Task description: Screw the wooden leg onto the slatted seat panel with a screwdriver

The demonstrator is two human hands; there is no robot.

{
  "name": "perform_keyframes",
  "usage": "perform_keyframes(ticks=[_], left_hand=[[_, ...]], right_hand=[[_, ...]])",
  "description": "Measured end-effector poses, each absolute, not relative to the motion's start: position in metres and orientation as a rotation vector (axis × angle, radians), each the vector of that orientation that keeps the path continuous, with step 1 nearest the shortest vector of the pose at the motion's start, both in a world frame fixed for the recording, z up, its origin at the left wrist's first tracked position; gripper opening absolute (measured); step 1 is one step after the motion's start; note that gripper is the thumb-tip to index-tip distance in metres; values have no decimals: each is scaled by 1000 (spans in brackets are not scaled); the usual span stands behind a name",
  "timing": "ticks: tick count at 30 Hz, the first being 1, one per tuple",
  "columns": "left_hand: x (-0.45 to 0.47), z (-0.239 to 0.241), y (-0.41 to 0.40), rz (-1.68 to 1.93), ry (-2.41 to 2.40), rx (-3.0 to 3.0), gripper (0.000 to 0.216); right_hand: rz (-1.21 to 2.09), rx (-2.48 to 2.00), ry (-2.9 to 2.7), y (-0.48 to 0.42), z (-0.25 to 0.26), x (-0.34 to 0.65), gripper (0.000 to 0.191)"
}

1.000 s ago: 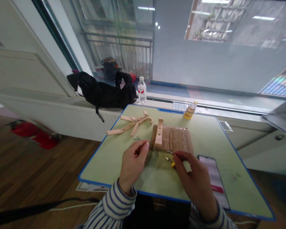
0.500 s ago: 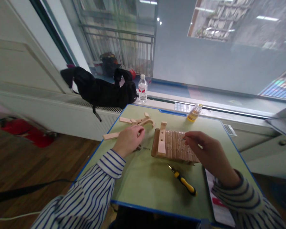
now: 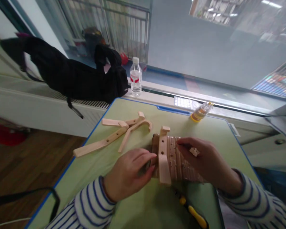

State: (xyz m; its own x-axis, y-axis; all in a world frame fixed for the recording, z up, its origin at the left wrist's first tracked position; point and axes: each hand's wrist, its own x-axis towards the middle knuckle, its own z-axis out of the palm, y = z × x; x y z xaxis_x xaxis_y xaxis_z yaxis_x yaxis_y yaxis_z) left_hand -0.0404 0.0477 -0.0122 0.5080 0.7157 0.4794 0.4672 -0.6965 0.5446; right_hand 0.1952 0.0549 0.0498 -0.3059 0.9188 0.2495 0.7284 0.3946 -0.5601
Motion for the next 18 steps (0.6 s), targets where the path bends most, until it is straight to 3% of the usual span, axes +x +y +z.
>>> perform_keyframes(ticks=[4,9,13,18], left_hand=[[-42,-14,47,1027,874,2475,41],[-40,-11,47,1012,838,2594,38],[-38,-5,52,999,789,2662,23],[-38,-2,56,981,756,2656,30]], right_hand=[[492,-1347,-2168,65,39,189,12],[579,-1311,-2269,75,31,187,11],[633,-1234,-2318,81,29,186,10],[643,-1136,-2385,84,26,182,11]])
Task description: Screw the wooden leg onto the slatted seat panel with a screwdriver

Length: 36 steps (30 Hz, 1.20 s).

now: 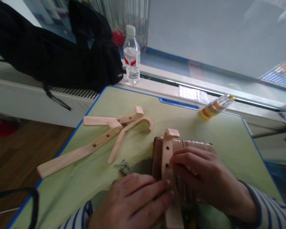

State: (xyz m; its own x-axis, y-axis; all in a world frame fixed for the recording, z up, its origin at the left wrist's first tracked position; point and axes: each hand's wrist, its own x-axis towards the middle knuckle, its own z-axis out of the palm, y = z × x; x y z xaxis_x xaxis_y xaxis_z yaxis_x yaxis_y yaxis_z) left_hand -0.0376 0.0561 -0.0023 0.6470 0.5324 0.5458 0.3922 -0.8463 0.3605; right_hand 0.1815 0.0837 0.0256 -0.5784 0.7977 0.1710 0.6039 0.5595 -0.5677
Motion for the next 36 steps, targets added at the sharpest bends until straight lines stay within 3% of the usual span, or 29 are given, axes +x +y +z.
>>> perform_keyframes(ticks=[36], left_hand=[[-35,-13,51,880,813,2633,32]], right_hand=[[629,-1028,-2545,77,21,181,15]])
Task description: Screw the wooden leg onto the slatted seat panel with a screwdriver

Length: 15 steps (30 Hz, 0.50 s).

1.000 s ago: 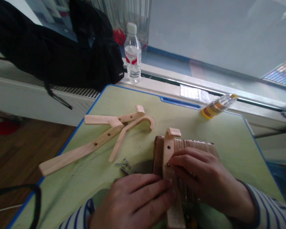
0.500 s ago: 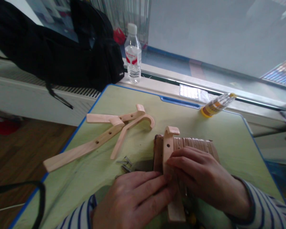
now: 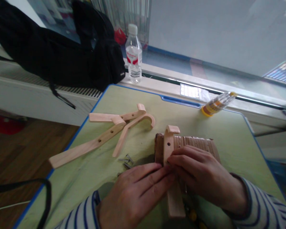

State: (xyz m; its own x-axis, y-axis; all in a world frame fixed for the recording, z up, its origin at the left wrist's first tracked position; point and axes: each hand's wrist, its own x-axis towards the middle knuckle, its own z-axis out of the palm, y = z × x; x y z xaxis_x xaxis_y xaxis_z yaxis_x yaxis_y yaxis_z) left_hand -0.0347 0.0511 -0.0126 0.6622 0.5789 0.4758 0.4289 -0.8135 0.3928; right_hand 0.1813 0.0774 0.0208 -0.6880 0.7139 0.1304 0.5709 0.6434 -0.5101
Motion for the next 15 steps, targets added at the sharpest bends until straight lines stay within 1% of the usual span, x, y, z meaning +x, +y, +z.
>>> perform_keyframes(ticks=[10,15], left_hand=[[-31,-10,52,963,813,2607,25],[-31,-13,49,1011,823,2627,26]], right_hand=[[574,-1000,-2563,75,22,180,17],[542,-988,-2571,73,22,180,17]])
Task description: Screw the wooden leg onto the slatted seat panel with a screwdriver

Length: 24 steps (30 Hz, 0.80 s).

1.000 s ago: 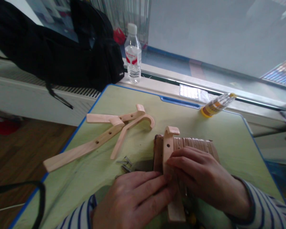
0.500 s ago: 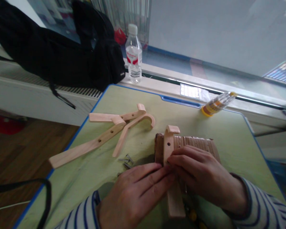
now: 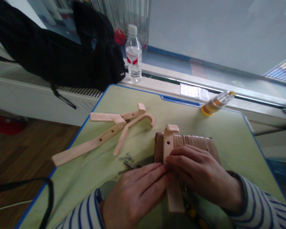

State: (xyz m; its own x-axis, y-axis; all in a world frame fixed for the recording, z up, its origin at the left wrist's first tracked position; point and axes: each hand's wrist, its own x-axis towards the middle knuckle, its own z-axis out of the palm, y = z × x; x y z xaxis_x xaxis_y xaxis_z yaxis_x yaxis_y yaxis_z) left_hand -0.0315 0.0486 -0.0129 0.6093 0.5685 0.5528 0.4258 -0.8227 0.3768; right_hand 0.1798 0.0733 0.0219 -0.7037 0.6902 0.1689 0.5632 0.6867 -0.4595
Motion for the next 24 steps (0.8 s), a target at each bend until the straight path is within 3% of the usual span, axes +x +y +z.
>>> perform_keyframes(ticks=[24], left_hand=[[-32,-18,46,1073,838,2575,23]], right_hand=[[528,-854,-2639,75,24,184,16]])
